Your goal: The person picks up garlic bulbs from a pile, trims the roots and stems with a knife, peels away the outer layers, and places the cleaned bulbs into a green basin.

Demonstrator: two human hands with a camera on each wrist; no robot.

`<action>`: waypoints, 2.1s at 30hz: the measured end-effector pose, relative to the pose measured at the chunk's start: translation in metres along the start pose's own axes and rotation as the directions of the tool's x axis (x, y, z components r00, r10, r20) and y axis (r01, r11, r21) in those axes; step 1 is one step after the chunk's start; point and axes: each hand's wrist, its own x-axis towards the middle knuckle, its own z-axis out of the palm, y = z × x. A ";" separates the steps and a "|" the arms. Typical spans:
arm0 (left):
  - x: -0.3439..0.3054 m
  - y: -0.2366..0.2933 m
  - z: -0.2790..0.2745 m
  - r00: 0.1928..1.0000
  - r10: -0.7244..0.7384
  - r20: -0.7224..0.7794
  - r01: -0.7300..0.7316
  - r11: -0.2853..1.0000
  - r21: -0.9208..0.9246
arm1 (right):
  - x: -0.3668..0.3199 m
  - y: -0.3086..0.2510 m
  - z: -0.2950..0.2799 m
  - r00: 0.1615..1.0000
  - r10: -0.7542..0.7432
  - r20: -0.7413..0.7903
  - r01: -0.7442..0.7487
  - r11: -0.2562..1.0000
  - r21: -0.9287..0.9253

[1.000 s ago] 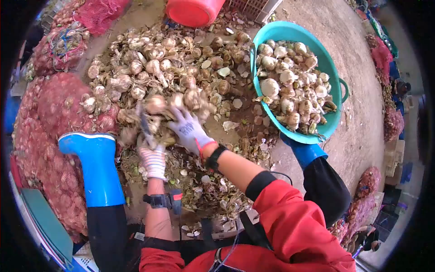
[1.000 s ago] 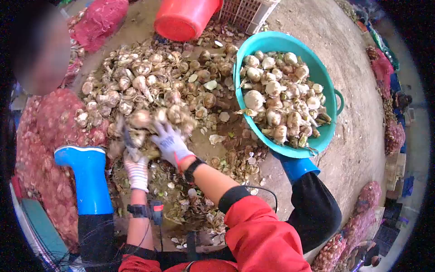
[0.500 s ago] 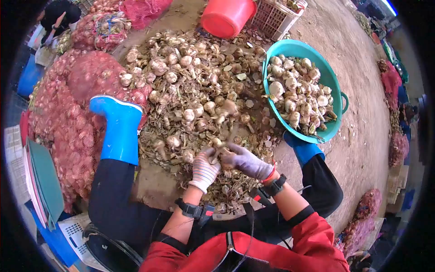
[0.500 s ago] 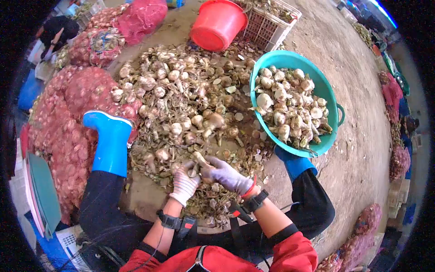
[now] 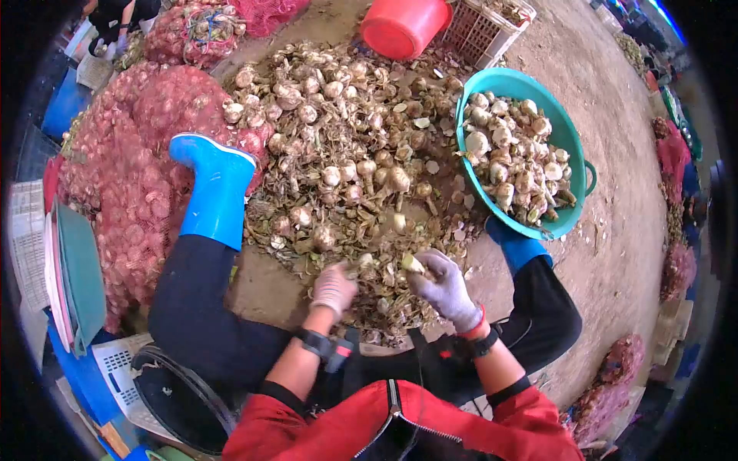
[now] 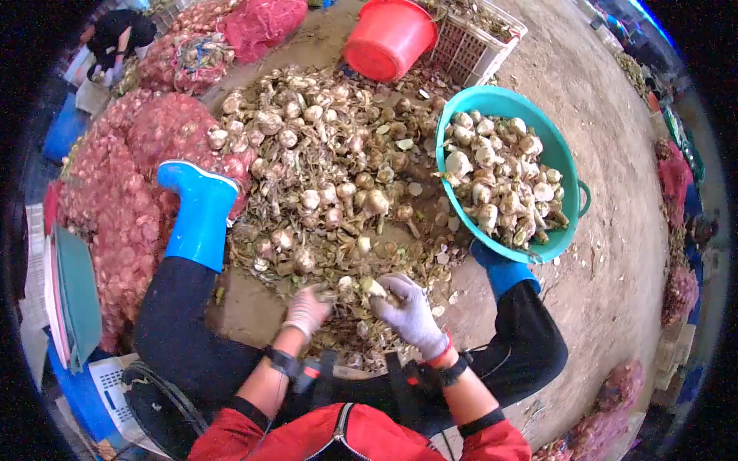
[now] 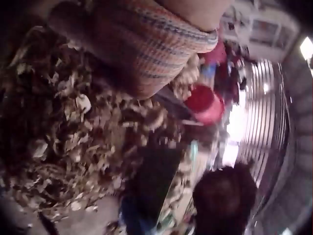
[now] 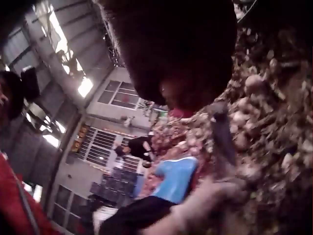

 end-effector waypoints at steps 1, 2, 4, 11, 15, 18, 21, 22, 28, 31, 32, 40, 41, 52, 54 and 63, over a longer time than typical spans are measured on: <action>0.006 -0.013 0.006 0.947 -0.262 0.188 0.290 0.946 -0.142 | 0.000 -0.014 -0.005 0.999 -0.043 -0.032 0.044 0.999 0.006; 0.003 0.001 0.011 0.889 -0.348 0.297 0.458 0.667 -0.588 | 0.003 -0.011 -0.008 1.000 -0.008 -0.011 0.009 1.000 0.019; -0.008 0.005 0.016 0.952 -0.046 0.302 0.244 0.709 -0.662 | 0.007 0.002 -0.002 0.993 -0.066 0.094 0.071 0.996 -0.047; -0.017 0.083 0.008 0.992 0.103 0.073 -0.035 0.780 -0.625 | 0.003 0.019 0.010 0.844 0.409 0.348 -0.534 0.571 0.624; -0.019 0.075 0.002 0.942 0.324 -0.090 -0.332 0.939 -0.094 | -0.002 0.030 0.006 0.908 0.320 0.269 -0.417 0.747 0.518; -0.022 0.084 -0.009 0.857 0.514 -0.036 -0.485 0.829 0.278 | -0.003 0.021 -0.003 0.967 0.101 0.233 -0.203 0.858 0.471; -0.029 0.095 -0.014 0.903 0.424 0.067 -0.426 0.868 0.255 | -0.002 0.035 0.005 0.992 0.081 0.100 -0.115 0.910 0.398; -0.027 0.088 -0.009 0.897 0.434 0.088 -0.441 0.858 0.265 | 0.002 0.039 0.004 0.966 0.206 0.158 -0.253 0.881 0.399; -0.010 0.080 -0.001 0.942 0.297 0.156 -0.332 0.895 0.298 | 0.002 0.024 -0.015 0.954 0.220 0.205 -0.288 0.863 0.415; 0.033 0.016 -0.007 0.960 -0.191 0.203 0.087 0.896 0.435 | 0.005 0.027 -0.036 0.978 0.084 0.190 -0.143 0.935 0.324; 0.037 0.005 -0.008 0.974 -0.169 0.153 0.097 0.914 0.394 | 0.020 0.044 -0.056 0.998 0.064 0.028 -0.068 0.974 0.215; 0.113 -0.062 0.018 0.975 -0.169 -0.142 0.216 0.867 0.449 | 0.032 0.059 -0.050 0.934 0.344 -0.098 -0.262 0.843 0.469; 0.113 -0.050 0.017 0.976 -0.166 -0.144 0.214 0.865 0.453 | 0.029 0.065 -0.038 0.928 0.372 0.021 -0.353 0.860 0.369; 0.021 0.073 0.003 0.950 0.309 -0.042 -0.312 0.943 -0.113 | 0.022 0.057 -0.001 0.978 0.155 0.142 -0.210 0.763 0.612; 0.009 0.087 -0.005 0.782 0.623 -0.034 -0.593 0.759 0.270 | 0.016 0.056 -0.001 0.986 0.109 0.125 -0.161 0.807 0.568; -0.009 0.084 -0.008 0.879 0.454 0.144 -0.475 0.809 0.346 | 0.000 0.036 -0.014 0.983 0.150 0.109 -0.184 0.860 0.476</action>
